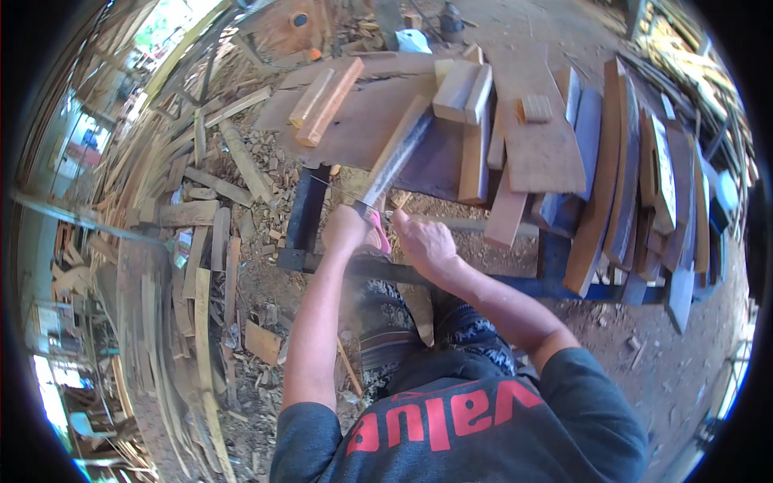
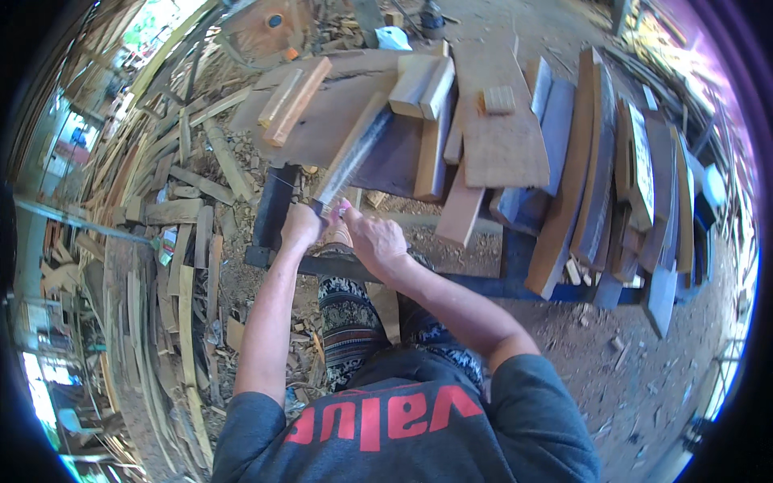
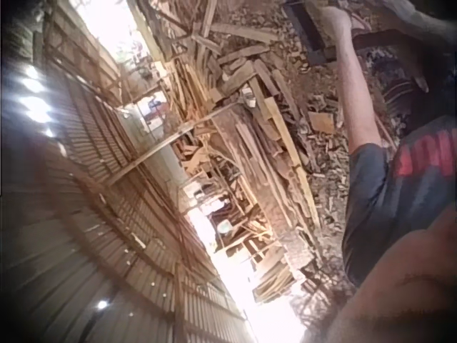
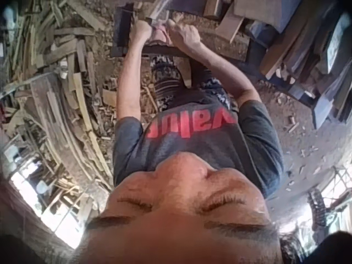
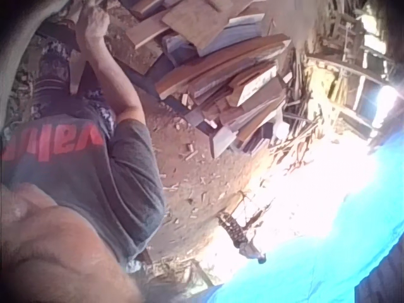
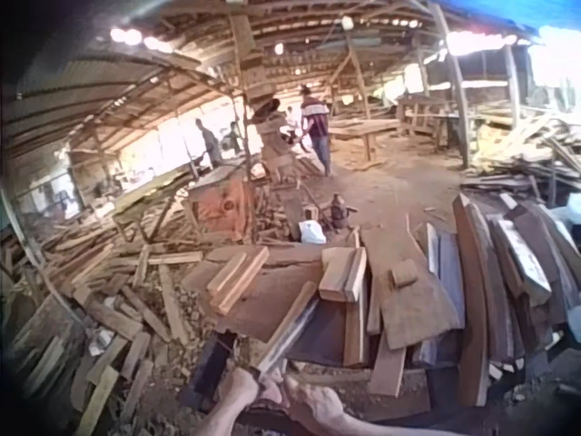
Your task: The recorder uses a hand saw to cut through a piece of lumber on a workbench in a woodworking shop.
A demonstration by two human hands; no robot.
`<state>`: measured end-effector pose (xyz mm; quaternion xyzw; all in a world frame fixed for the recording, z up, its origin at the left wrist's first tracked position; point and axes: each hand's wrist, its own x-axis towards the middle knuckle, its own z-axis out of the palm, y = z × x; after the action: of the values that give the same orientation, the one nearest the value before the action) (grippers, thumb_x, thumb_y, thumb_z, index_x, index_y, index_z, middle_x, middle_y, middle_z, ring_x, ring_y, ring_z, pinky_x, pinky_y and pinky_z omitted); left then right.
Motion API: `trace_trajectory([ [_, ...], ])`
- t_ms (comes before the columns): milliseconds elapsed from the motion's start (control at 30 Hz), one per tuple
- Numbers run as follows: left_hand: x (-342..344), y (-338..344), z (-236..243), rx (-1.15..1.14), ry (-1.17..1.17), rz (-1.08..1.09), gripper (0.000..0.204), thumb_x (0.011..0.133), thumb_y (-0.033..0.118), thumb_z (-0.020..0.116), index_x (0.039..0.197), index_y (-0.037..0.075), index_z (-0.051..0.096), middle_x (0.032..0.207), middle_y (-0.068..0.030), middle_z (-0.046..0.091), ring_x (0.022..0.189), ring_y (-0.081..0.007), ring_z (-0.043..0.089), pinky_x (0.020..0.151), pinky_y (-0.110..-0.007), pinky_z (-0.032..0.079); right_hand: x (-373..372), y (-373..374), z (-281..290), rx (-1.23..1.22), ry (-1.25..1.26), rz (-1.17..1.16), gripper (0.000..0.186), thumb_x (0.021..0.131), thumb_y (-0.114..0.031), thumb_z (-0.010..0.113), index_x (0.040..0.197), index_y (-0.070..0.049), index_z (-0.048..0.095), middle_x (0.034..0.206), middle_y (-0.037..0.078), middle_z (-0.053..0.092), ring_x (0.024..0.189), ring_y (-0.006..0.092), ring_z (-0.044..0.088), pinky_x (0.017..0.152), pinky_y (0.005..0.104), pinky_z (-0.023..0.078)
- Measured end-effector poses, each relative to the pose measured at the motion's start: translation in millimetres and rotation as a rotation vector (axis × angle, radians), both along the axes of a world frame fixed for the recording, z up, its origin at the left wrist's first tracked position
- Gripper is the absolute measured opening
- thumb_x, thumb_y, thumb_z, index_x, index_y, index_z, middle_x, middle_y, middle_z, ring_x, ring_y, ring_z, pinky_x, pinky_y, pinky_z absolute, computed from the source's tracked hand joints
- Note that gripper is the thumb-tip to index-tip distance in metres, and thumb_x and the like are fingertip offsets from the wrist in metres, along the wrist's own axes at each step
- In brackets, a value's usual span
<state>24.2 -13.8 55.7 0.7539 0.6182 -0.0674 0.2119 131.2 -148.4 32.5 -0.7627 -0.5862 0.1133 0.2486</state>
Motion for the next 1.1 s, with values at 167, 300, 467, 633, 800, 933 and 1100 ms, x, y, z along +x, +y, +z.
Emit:
trace_trajectory([
  [167,5,0,-9,0.121,-0.015,-0.008,0.038,0.069,0.032,0.076,0.089,0.0,0.07,0.086,-0.0173,0.07,0.086,-0.0302,0.069,0.078,-0.038,0.053,12,-20,3,0.009,0.015,-0.013,0.011,0.085,-0.007,0.05,0.096,-0.004,0.047,0.067,0.014,0.064,0.067,0.0295,0.068,0.056,0.0422,0.053],
  [300,-6,20,-39,0.146,-0.022,-0.004,0.029,0.072,0.025,0.074,0.086,0.0,0.07,0.074,-0.0128,0.07,0.07,-0.0227,0.069,0.067,-0.035,0.054,-1,11,0,0.0,-0.054,0.009,0.015,0.09,-0.007,0.05,0.104,-0.003,0.051,0.071,0.009,0.066,0.062,0.0206,0.069,0.049,0.0328,0.054],
  [467,-9,13,-39,0.152,-0.072,-0.03,0.021,0.074,0.02,0.071,0.079,-0.001,0.069,0.064,-0.0079,0.067,0.058,-0.0166,0.067,0.057,-0.03,0.052,4,-20,0,-0.007,0.032,0.011,0.017,0.089,-0.007,0.05,0.105,-0.002,0.049,0.067,0.014,0.065,0.066,0.028,0.069,0.059,0.0378,0.054],
  [633,-3,12,-39,0.159,-0.071,-0.014,0.022,0.074,0.023,0.071,0.077,0.001,0.069,0.062,-0.0073,0.066,0.058,-0.0172,0.067,0.057,-0.031,0.052,-2,10,6,0.027,0.075,-0.018,0.015,0.089,-0.008,0.052,0.101,-0.001,0.049,0.071,0.012,0.066,0.066,0.0251,0.069,0.058,0.0376,0.055],
  [800,0,10,-37,0.189,0.01,-0.018,0.023,0.073,0.024,0.071,0.076,0.001,0.07,0.062,-0.0079,0.067,0.059,-0.0182,0.067,0.058,-0.032,0.052,0,1,3,0.01,-0.013,0.014,0.015,0.089,-0.008,0.052,0.102,0.0,0.049,0.074,0.013,0.067,0.07,0.0243,0.07,0.059,0.0358,0.055],
  [933,1,10,-34,0.268,0.02,-0.023,0.022,0.073,0.023,0.071,0.076,0.001,0.07,0.062,-0.0079,0.067,0.059,-0.0186,0.067,0.058,-0.033,0.052,9,-21,10,-0.086,-0.017,-0.011,0.015,0.09,-0.01,0.051,0.103,-0.003,0.052,0.069,0.008,0.066,0.064,0.0213,0.069,0.053,0.0326,0.054],
  [1100,2,6,-16,0.145,-0.073,0.035,0.024,0.073,0.024,0.073,0.079,0.001,0.07,0.071,-0.0121,0.069,0.068,-0.0234,0.07,0.066,-0.036,0.053,-11,21,3,0.03,-0.173,-0.052,0.016,0.091,-0.011,0.049,0.105,-0.004,0.054,0.064,0.005,0.065,0.059,0.0179,0.068,0.048,0.0302,0.052],
])
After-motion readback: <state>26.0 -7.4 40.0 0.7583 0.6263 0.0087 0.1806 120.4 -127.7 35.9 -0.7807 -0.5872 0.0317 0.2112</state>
